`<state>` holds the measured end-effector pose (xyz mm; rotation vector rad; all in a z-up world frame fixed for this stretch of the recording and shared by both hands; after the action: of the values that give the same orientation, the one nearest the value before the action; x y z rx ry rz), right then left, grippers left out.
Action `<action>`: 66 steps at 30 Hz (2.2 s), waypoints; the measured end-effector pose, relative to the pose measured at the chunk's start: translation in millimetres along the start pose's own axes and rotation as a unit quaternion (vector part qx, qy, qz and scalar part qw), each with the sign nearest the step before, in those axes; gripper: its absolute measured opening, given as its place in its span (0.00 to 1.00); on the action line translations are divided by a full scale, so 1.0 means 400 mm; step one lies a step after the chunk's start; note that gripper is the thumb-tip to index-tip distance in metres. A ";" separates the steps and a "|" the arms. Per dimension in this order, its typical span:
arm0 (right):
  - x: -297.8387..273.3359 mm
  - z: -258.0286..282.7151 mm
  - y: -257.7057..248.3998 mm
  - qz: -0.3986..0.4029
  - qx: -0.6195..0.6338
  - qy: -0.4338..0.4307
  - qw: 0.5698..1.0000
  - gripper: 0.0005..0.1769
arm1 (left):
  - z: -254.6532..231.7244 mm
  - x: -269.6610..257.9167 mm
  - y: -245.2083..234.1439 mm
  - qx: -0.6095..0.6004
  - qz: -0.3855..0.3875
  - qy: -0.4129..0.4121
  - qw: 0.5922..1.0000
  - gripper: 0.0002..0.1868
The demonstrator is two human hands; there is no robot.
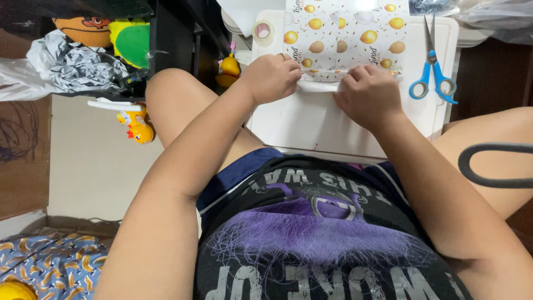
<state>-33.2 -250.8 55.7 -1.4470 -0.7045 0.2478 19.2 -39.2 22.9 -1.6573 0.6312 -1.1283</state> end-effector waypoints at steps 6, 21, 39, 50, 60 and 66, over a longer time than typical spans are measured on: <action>0.021 0.018 0.016 -0.015 0.016 -0.019 1.000 0.04 | -0.027 0.006 -0.044 -0.046 0.007 -0.034 0.998 0.12; -0.013 -0.056 0.031 0.031 0.148 0.074 0.986 0.05 | -0.051 0.002 -0.043 -0.103 0.000 -0.301 0.948 0.06; 0.034 -0.112 0.115 0.166 0.194 0.208 0.944 0.15 | -0.036 -0.021 0.002 -0.168 -0.027 -0.421 0.891 0.10; 0.035 -0.106 0.122 0.174 0.158 0.219 0.947 0.16 | -0.032 -0.014 0.021 -0.123 -0.030 -0.421 0.898 0.12; 0.041 -0.098 0.126 0.164 0.088 0.181 0.966 0.18 | -0.012 -0.028 -0.007 -0.203 -0.061 -0.415 0.885 0.11; 0.034 -0.096 0.134 0.132 0.072 0.153 0.977 0.17 | 0.019 -0.061 -0.004 -0.325 -0.027 -0.466 0.823 0.13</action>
<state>13.1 -267.1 9.7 -1.3982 -0.2373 0.2687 15.3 -15.5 14.5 -2.5234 0.3095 0.0187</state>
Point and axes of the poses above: each hand's wrist, its own x-axis towards the middle knuckle, its own y-axis out of the palm, z = x × y, the point moved 5 cm from there along x, towards the middle knuckle, and after that the axes turned 2 degrees about z, right-handed, at the moved point
